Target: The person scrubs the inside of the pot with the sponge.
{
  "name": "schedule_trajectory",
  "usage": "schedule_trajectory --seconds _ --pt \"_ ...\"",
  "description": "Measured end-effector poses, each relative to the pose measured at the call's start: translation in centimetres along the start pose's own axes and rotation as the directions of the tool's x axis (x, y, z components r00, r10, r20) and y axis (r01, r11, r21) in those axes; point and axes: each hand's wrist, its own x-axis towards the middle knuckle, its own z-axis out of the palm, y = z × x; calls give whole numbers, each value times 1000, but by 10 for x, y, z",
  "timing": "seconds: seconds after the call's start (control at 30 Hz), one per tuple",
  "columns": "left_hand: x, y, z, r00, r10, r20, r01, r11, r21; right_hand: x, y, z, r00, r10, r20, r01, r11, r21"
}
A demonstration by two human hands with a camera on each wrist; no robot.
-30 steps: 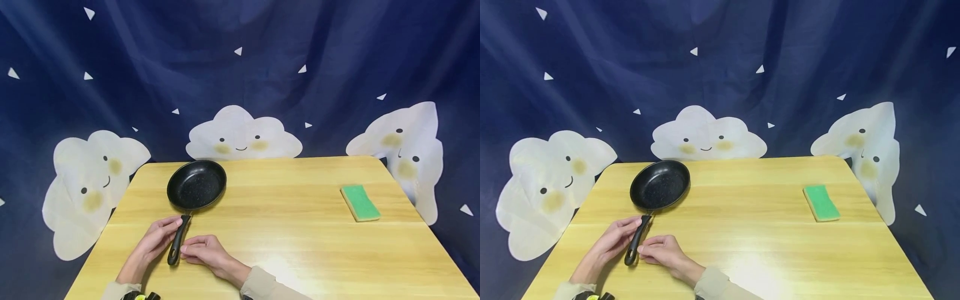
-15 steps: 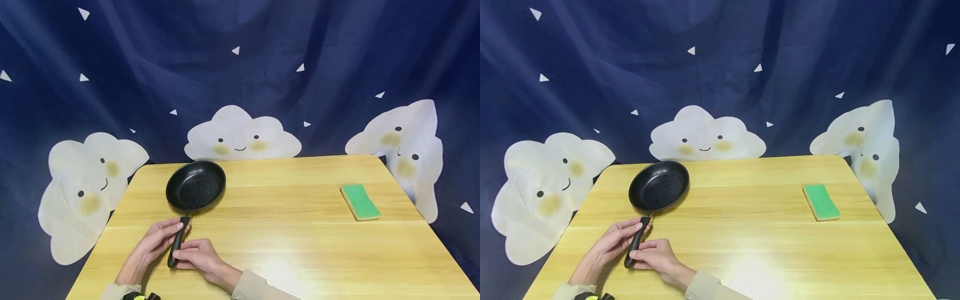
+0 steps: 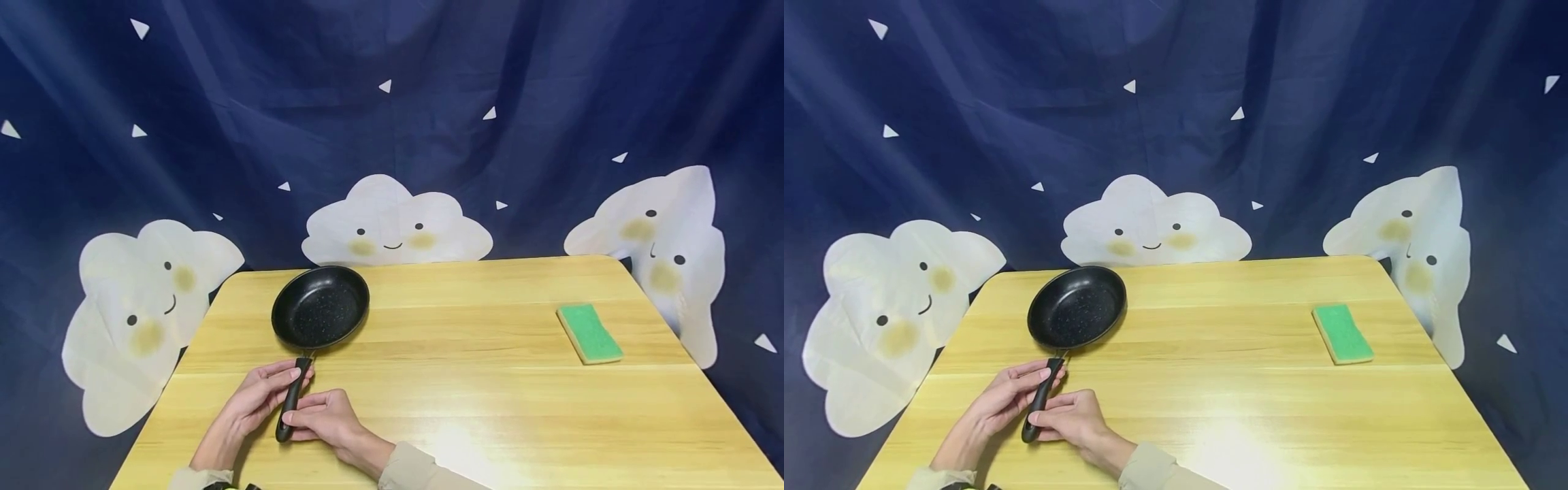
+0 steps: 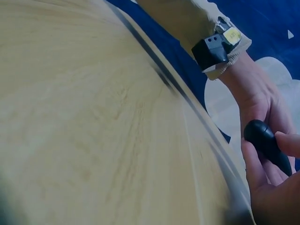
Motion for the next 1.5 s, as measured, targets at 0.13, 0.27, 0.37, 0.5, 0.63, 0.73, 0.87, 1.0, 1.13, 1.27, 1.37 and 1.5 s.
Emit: schedule_trajectory --seconds 0.13,0.27,0.37,0.5,0.63,0.73,0.87,1.0,1.13,1.27,1.37,1.5 --pt "0 -2 5 1000 12 -9 -12 1000 -1 -3 -3 -4 1000 -10 8 10 1000 -11" --pt "1 -6 12 1000 18 -24 -18 1000 2 -7 -6 -12 1000 -8 18 9 1000 -26" --pt "3 -9 18 999 22 -33 -22 1000 -11 -11 -8 -17 1000 -10 21 10 999 -38" --pt "4 -11 26 999 24 -45 -26 999 -29 -15 -11 -25 999 -11 35 13 998 -59" --pt "6 -14 35 998 24 -50 -26 999 -39 -18 -15 -34 999 -3 46 6 998 -64" --pt "9 -16 41 999 21 -49 -24 998 -59 -21 -17 -41 999 -1 45 4 998 -69" --pt "12 -18 50 999 24 -44 -27 997 -68 -26 -19 -49 999 -5 41 8 998 -69" --pt "17 -21 61 999 19 -44 -22 997 -68 -30 -22 -59 999 -15 32 17 998 -68" --pt "21 -27 71 999 11 -53 -16 997 -81 -37 -26 -70 998 -16 55 19 997 -70" --pt "26 -32 84 999 23 -48 -27 996 -87 -44 -31 -84 996 -20 81 27 996 -85" --pt "31 -35 95 998 30 -48 -35 996 -87 -50 -35 -94 996 -24 84 31 996 -86" --pt "36 -41 112 999 27 -45 -32 994 -105 -62 -40 -110 996 -26 84 33 996 -77"
